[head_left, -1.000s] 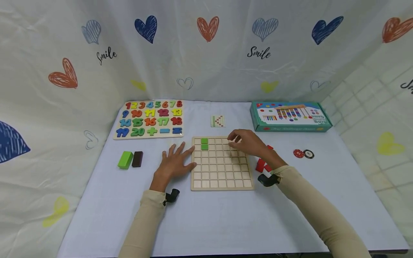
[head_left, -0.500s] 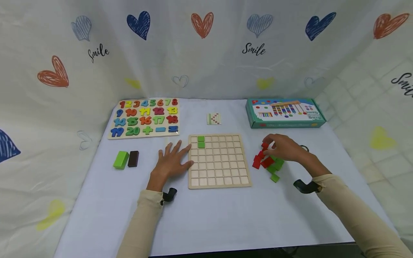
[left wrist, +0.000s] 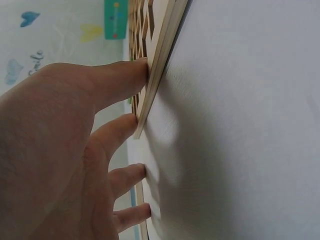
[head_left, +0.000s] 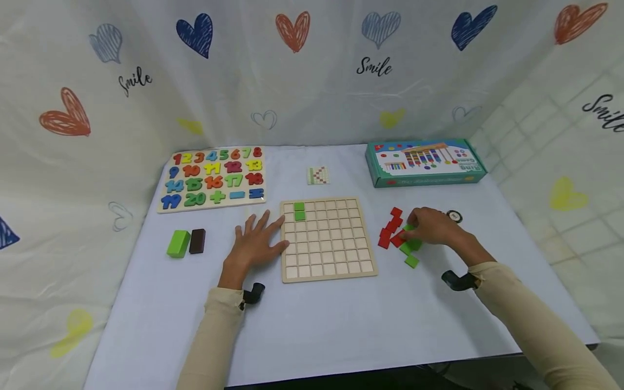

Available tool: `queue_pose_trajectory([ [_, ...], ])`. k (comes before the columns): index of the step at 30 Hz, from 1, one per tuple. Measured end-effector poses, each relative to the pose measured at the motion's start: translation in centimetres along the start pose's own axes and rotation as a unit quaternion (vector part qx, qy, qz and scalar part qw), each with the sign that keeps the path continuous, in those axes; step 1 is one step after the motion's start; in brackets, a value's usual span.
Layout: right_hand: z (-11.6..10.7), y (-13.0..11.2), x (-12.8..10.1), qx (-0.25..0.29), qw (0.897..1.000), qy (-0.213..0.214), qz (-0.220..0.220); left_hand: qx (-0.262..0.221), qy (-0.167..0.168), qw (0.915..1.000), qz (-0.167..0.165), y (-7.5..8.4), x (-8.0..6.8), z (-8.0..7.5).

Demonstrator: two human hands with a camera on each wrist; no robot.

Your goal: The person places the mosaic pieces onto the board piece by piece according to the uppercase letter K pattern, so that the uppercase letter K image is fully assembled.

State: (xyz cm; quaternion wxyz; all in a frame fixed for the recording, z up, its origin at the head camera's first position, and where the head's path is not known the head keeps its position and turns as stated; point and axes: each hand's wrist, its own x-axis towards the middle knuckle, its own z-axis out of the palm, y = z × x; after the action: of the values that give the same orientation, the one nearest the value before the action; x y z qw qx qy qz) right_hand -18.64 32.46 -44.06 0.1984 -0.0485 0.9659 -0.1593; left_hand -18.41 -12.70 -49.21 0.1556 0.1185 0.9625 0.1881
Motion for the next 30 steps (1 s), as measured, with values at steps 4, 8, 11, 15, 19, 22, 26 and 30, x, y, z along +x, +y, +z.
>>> queue_pose_trajectory([
  [4,-0.3,0.0,0.0,0.013,1.000,-0.016,0.003,0.003,0.003,1.0000,0.002,0.0,-0.1,0.0],
  [8,-0.6,0.2,0.0,0.040,0.999,-0.030,0.009,0.004,0.004,1.0000,0.002,0.1,-0.1,0.1],
  [11,-0.6,0.8,0.2,0.068,0.997,-0.032,0.013,-0.001,0.005,1.0000,0.001,0.2,-0.2,0.0],
  [15,-0.4,1.9,0.5,0.102,0.994,-0.018,0.017,-0.004,0.007,1.0000,-0.003,0.2,-0.3,-0.1],
  [19,-0.3,2.8,0.5,0.129,0.992,-0.005,0.014,-0.006,0.010,0.9999,-0.002,0.2,-0.3,-0.2],
  [22,-0.2,2.9,0.5,0.141,0.990,-0.006,0.007,-0.004,0.010,0.9999,-0.003,0.2,-0.3,-0.2],
  [26,-0.2,2.6,0.4,0.138,0.990,-0.008,0.006,-0.006,0.008,0.9999,-0.003,0.2,-0.3,-0.1],
  [30,-0.2,2.5,0.3,0.126,0.992,-0.010,0.011,-0.007,0.006,0.9999,-0.003,0.2,-0.3,-0.1],
])
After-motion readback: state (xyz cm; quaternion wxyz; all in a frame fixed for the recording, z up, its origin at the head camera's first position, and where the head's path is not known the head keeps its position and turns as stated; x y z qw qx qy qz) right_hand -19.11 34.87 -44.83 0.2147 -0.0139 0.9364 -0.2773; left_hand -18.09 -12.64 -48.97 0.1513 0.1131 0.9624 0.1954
